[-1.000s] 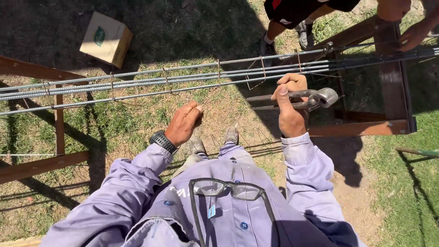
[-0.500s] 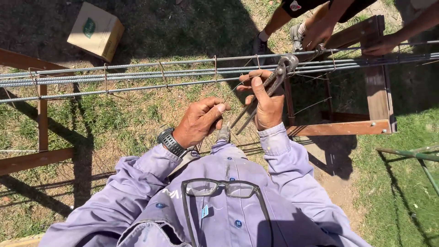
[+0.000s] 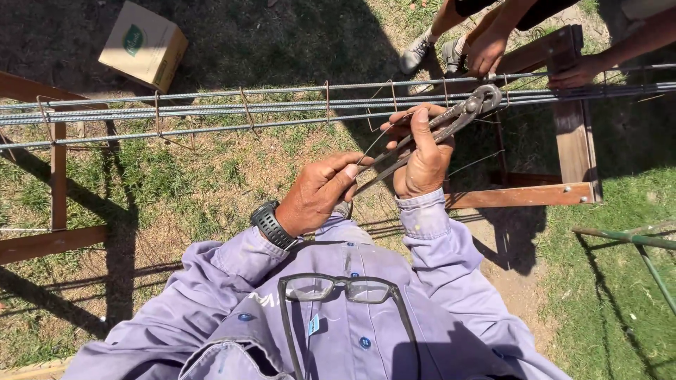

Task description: The person uses a rebar tying tool to twist and secure wire ties around the intersections of a rebar grid. They repeatedly position the tool, rotate the handle to tighten the wire, and move along the grid to secure multiple points.

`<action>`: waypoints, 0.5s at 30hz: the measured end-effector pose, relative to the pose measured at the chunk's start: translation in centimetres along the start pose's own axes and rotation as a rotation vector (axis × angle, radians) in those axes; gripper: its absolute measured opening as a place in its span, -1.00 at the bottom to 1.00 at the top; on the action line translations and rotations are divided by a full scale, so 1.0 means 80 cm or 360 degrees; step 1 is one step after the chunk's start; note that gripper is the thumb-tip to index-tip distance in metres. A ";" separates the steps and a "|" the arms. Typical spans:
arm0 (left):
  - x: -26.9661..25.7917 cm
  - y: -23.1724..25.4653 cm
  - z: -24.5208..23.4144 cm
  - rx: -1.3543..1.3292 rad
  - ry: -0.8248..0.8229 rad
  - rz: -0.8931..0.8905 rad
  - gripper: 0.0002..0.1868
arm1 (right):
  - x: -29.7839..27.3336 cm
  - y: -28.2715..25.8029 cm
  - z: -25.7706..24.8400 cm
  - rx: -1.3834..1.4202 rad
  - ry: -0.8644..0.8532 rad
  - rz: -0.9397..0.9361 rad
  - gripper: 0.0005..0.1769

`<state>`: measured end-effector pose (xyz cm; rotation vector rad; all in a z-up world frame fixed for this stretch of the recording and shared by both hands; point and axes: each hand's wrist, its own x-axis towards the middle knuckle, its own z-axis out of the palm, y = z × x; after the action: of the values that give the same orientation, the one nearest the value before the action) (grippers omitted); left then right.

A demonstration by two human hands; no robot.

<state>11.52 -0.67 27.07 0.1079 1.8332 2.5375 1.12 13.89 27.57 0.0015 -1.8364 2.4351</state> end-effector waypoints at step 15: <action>-0.006 -0.019 -0.011 0.0269 -0.0186 -0.0235 -0.62 | 0.005 0.001 -0.036 -0.0002 -0.0088 0.0227 -0.75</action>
<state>11.87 -1.03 25.37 0.1143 1.9299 2.2287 0.84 16.64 26.69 -0.0653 -1.9236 2.5531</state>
